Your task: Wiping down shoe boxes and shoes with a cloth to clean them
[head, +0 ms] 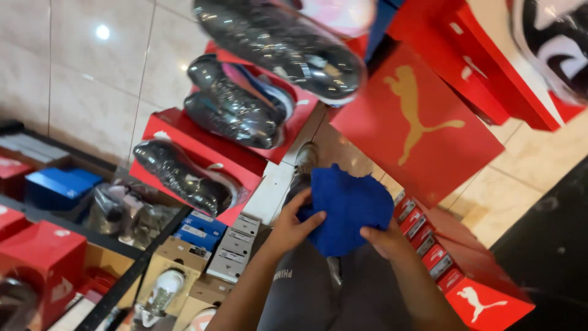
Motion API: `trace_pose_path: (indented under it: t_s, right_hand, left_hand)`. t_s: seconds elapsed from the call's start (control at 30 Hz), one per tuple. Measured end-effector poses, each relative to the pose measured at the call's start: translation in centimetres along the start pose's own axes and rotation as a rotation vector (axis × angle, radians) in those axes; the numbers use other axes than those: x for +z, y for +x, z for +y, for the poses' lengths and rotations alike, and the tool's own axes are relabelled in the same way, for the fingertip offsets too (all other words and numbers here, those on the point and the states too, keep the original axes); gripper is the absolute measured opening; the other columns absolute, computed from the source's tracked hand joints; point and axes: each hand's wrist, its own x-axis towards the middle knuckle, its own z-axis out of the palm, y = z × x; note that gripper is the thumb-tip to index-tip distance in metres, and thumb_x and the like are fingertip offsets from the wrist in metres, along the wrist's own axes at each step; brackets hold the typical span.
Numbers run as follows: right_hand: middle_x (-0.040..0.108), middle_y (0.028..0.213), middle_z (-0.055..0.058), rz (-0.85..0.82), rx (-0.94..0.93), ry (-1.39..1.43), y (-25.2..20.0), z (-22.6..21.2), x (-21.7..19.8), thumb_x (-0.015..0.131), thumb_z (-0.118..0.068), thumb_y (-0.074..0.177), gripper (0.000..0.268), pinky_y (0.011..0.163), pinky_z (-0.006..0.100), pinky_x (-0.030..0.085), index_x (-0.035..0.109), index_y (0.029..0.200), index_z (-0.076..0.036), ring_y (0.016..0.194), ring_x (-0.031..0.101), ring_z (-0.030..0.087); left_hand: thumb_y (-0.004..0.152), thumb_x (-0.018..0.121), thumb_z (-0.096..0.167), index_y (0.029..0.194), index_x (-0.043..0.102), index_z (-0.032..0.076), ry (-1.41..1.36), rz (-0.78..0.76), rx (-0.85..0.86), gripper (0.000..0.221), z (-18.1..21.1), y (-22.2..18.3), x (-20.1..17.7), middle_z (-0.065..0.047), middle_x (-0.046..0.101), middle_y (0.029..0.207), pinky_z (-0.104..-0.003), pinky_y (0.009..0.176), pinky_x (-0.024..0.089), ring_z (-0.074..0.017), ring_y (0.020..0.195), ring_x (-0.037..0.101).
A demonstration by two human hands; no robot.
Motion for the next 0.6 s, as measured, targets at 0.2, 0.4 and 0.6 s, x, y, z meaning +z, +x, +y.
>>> trace_pose_path:
  t_s: [0.2, 0.4, 0.6]
  right_hand:
    - [0.068, 0.133, 0.02, -0.202, 0.137, 0.338, 2.1, -0.1, 4.5, 0.077, -0.048, 0.079, 0.071, 0.101, 0.067, 0.05, 0.06, 0.14, -0.015, 0.119, 0.065, 0.042]
    - [0.071, 0.12, 0.013, 0.218, 0.222, -0.17, 0.2, -2.4, 6.0, 0.088, -0.011, 0.078, 0.067, 0.093, 0.058, 0.056, 0.06, 0.138, -0.005, 0.107, 0.069, 0.032]
    - [0.069, 0.115, 0.012, 0.037, 0.063, -0.201, -1.7, -10.2, 3.3, 0.087, 0.004, 0.075, 0.068, 0.096, 0.053, 0.056, 0.061, 0.136, -0.006, 0.108, 0.067, 0.028]
  left_hand:
    - [0.086, 0.084, 0.011, 0.127, 0.072, 0.009, -0.106, 0.297, 0.017, 0.043, -2.5, -0.4, 1.6, -0.005, 0.075, 0.111, -0.037, 0.1, 0.051, -0.0139, 0.105, 0.064]
    - [0.09, 0.079, 0.009, 0.125, 0.069, 0.002, 0.035, 0.54, 0.059, 0.037, -4.9, -1.2, 7.8, -0.014, 0.071, 0.113, -0.042, 0.099, 0.049, -0.0196, 0.109, 0.06]
    - [0.095, 0.073, 0.014, 0.129, 0.066, 0.008, 0.037, 0.501, 0.123, 0.035, -0.4, -2.4, 13.9, -0.013, 0.068, 0.115, -0.044, 0.102, 0.048, -0.0244, 0.113, 0.063]
